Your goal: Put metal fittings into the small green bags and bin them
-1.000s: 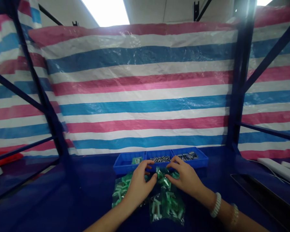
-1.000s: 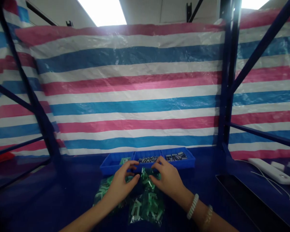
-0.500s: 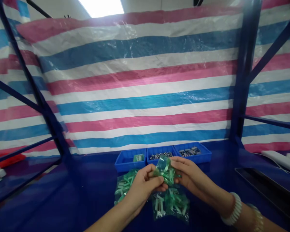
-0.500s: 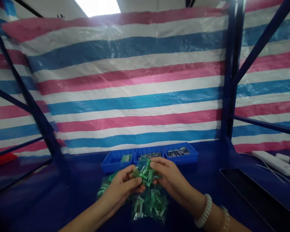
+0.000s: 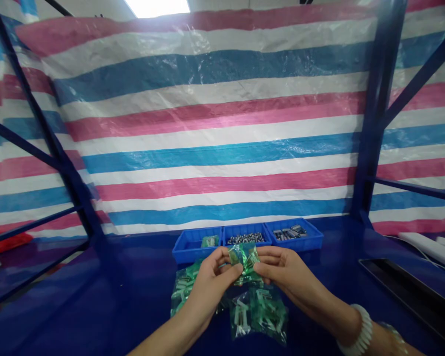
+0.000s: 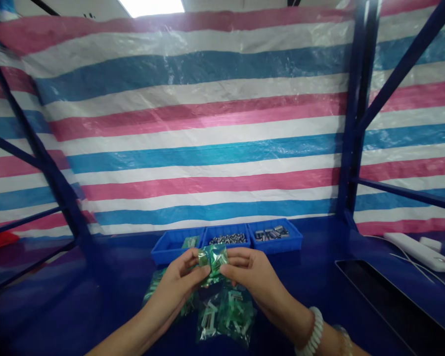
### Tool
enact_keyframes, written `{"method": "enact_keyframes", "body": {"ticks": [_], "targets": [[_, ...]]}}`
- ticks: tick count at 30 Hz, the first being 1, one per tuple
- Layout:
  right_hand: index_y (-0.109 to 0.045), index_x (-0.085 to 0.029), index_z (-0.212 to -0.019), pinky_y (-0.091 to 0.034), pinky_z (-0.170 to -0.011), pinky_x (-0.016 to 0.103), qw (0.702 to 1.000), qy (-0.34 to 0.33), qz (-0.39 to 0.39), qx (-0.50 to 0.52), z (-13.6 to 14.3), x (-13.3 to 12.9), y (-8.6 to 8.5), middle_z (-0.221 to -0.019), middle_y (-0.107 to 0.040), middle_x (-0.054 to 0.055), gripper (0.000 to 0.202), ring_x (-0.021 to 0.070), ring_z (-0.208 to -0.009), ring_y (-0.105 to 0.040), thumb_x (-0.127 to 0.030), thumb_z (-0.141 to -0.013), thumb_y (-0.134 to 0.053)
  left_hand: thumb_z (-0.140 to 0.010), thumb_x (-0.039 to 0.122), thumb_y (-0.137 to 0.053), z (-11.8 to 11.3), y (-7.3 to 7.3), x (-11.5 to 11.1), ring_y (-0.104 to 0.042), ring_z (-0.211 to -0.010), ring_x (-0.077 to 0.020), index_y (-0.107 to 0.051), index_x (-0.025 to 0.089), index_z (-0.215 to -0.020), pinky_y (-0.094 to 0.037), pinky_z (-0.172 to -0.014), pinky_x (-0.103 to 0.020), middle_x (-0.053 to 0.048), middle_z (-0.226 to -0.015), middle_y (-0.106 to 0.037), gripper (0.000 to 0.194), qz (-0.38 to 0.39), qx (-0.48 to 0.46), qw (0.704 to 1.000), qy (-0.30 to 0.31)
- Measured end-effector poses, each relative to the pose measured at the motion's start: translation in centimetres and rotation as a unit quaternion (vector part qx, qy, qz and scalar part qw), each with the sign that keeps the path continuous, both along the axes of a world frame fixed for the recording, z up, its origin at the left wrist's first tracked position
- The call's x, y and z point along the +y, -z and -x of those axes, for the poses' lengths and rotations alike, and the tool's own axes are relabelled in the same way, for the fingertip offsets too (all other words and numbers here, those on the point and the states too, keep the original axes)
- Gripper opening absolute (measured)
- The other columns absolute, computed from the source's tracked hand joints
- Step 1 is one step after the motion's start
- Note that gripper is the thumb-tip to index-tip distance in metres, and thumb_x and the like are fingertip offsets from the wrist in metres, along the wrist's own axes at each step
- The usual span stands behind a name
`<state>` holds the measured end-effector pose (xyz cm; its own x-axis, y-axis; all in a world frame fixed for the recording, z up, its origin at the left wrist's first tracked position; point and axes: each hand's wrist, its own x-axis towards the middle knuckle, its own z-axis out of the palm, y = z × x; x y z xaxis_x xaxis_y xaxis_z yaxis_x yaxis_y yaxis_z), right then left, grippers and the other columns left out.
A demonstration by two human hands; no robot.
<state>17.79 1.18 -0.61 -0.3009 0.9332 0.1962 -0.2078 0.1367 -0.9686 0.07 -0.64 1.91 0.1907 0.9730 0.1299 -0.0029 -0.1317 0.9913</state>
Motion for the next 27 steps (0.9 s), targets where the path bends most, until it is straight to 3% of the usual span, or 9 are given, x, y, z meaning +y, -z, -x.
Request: {"method": "enact_keyframes", "body": {"ticks": [2,4,8,11,13,16,21,24,27], "targets": [[-0.071,-0.02,-0.09,-0.054,-0.064,0.031,0.999,0.01,-0.047,-0.013,0.0,-0.2,-0.2,-0.081,-0.073,0.006,0.021,0.018,-0.071,-0.066,-0.024,-0.069,-0.072,-0.077,0.027,-0.064,0.0,-0.4,-0.3,-0.058,-0.068,-0.016,-0.057,0.02,-0.079,-0.05,-0.064,-0.031,-0.003,-0.08,-0.061,0.011,-0.069,0.054,0.996,-0.011],[-0.069,-0.022,-0.083,-0.055,-0.076,0.038,0.987,0.046,-0.15,-0.042,-0.1,-0.5,-0.6,-0.085,-0.073,0.005,0.011,0.0211,-0.082,-0.068,-0.019,-0.073,-0.065,-0.078,0.019,-0.06,0.5,-0.5,-0.5,-0.06,-0.077,-0.0203,-0.057,0.023,-0.076,-0.051,-0.072,-0.037,-0.005,-0.084,-0.064,0.004,-0.218,0.155,0.963,-0.024],[-0.068,-0.027,-0.079,-0.045,-0.096,0.047,0.873,0.171,-0.433,-0.144,-0.5,-1.8,-1.0,-0.111,-0.067,0.003,0.027,0.0242,-0.111,-0.057,-0.004,-0.079,-0.053,-0.079,0.011,-0.054,2.8,1.0,-0.5,-0.062,-0.093,-0.0259,-0.066,0.029,-0.08,-0.042,-0.094,-0.052,-0.004,-0.096,-0.072,0.022,-0.513,0.324,0.794,-0.045],[-0.067,-0.031,-0.086,-0.046,-0.094,0.046,0.788,0.215,-0.549,-0.178,-0.8,-2.6,-0.9,-0.117,-0.062,0.002,0.037,0.0249,-0.113,-0.054,0.002,-0.079,-0.051,-0.083,0.016,-0.054,4.3,2.2,-0.5,-0.065,-0.088,-0.0265,-0.068,0.032,-0.084,-0.041,-0.096,-0.056,-0.003,-0.089,-0.075,0.021,-0.572,0.351,0.738,-0.074],[-0.066,-0.033,-0.089,-0.048,-0.089,0.044,0.776,0.218,-0.563,-0.185,-0.9,-2.8,-0.9,-0.109,-0.063,0.002,0.039,0.0248,-0.105,-0.056,0.002,-0.078,-0.052,-0.083,0.017,-0.056,4.2,2.2,-0.7,-0.066,-0.088,-0.0267,-0.068,0.032,-0.085,-0.041,-0.095,-0.055,-0.003,-0.089,-0.075,0.02,-0.585,0.356,0.725,-0.069],[-0.061,-0.031,-0.104,-0.048,-0.084,0.044,0.824,0.193,-0.492,-0.204,-0.7,-2.3,-1.1,-0.092,-0.065,0.003,0.038,0.0245,-0.092,-0.059,-0.003,-0.078,-0.052,-0.081,0.013,-0.057,2.8,0.8,-0.9,-0.065,-0.086,-0.025,-0.065,0.028,-0.093,-0.046,-0.088,-0.047,-0.006,-0.091,-0.073,0.021,-0.548,0.367,0.75,-0.045],[-0.048,-0.022,-0.122,-0.041,-0.093,0.045,0.91,0.197,-0.323,-0.171,-0.8,0.0,-0.9,-0.084,-0.065,0.002,0.046,0.0223,-0.088,-0.061,-0.011,-0.078,-0.05,-0.083,0.025,-0.057,2.6,-1.4,1.8,-0.062,-0.075,-0.0208,-0.051,0.023,-0.098,-0.048,-0.071,-0.035,-0.003,-0.081,-0.064,0.016,-0.31,0.318,0.892,-0.088],[-0.055,-0.021,-0.111,-0.042,-0.089,0.042,0.915,0.215,-0.305,-0.156,-1.2,1.0,-0.6,-0.083,-0.066,0.002,0.033,0.0219,-0.087,-0.061,-0.011,-0.081,-0.044,-0.08,0.028,-0.056,5.7,-2.3,5.3,-0.059,-0.072,-0.0177,-0.038,0.024,-0.102,-0.047,-0.069,-0.032,0.001,-0.079,-0.06,0.029,-0.184,0.261,0.942,-0.107],[-0.06,-0.021,-0.102,-0.043,-0.085,0.04,0.905,0.217,-0.329,-0.158,-1.6,1.4,-0.7,-0.083,-0.065,0.004,0.029,0.0224,-0.087,-0.06,-0.011,-0.084,-0.04,-0.078,0.026,-0.051,8.9,-3.5,8.2,-0.055,-0.064,-0.0154,-0.035,0.024,-0.098,-0.046,-0.064,-0.03,0.005,-0.069,-0.052,0.026,-0.154,0.277,0.941,-0.122]]}}
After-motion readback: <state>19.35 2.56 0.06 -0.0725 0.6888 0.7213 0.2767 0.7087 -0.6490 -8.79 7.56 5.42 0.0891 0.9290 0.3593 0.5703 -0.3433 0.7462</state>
